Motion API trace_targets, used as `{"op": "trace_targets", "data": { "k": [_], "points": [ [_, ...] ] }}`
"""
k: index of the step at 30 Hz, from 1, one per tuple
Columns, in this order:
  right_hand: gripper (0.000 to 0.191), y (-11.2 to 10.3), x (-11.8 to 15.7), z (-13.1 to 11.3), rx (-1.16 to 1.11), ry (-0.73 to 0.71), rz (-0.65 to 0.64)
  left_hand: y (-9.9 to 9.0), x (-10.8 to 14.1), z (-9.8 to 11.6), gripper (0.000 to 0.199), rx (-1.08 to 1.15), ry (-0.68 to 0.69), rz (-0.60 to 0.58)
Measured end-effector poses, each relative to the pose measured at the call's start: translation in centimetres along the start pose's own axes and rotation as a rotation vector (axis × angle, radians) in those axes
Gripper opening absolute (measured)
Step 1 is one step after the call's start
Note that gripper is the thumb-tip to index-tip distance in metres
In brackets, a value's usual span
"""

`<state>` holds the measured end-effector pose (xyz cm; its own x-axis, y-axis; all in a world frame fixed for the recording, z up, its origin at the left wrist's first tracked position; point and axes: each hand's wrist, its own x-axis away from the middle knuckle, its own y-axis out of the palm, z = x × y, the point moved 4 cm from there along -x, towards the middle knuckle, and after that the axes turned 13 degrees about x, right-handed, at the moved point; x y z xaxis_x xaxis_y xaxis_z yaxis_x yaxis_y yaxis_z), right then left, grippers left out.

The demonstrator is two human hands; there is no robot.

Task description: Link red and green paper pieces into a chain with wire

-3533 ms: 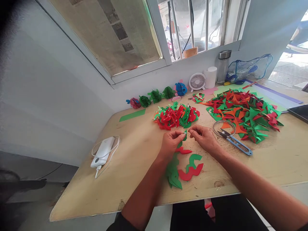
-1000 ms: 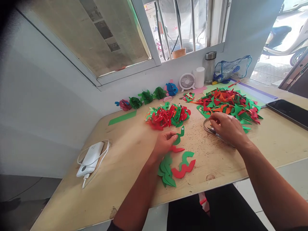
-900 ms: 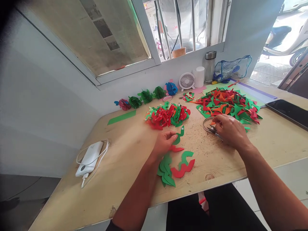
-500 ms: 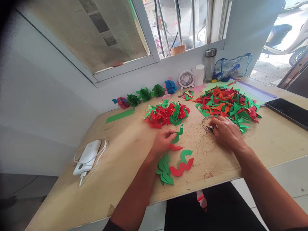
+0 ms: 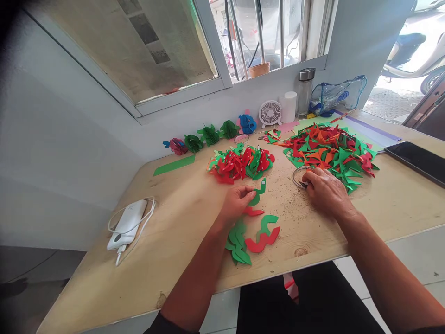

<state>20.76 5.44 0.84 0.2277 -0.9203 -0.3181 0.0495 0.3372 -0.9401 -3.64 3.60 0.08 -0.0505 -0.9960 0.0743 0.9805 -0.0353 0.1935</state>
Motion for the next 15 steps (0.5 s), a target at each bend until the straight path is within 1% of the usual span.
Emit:
{"op": "trace_targets", "data": {
  "k": [9, 15],
  "points": [
    [0.016, 0.36, -0.07, 0.37, -0.031, 0.037, -0.005, -0.01, -0.07, -0.13, 0.015, 0.007, 0.008, -0.003],
    [0.013, -0.22, 0.03, 0.21, -0.038, 0.075, -0.007, 0.03, -0.11, 0.04, 0.013, -0.006, -0.003, -0.008]
  ]
}}
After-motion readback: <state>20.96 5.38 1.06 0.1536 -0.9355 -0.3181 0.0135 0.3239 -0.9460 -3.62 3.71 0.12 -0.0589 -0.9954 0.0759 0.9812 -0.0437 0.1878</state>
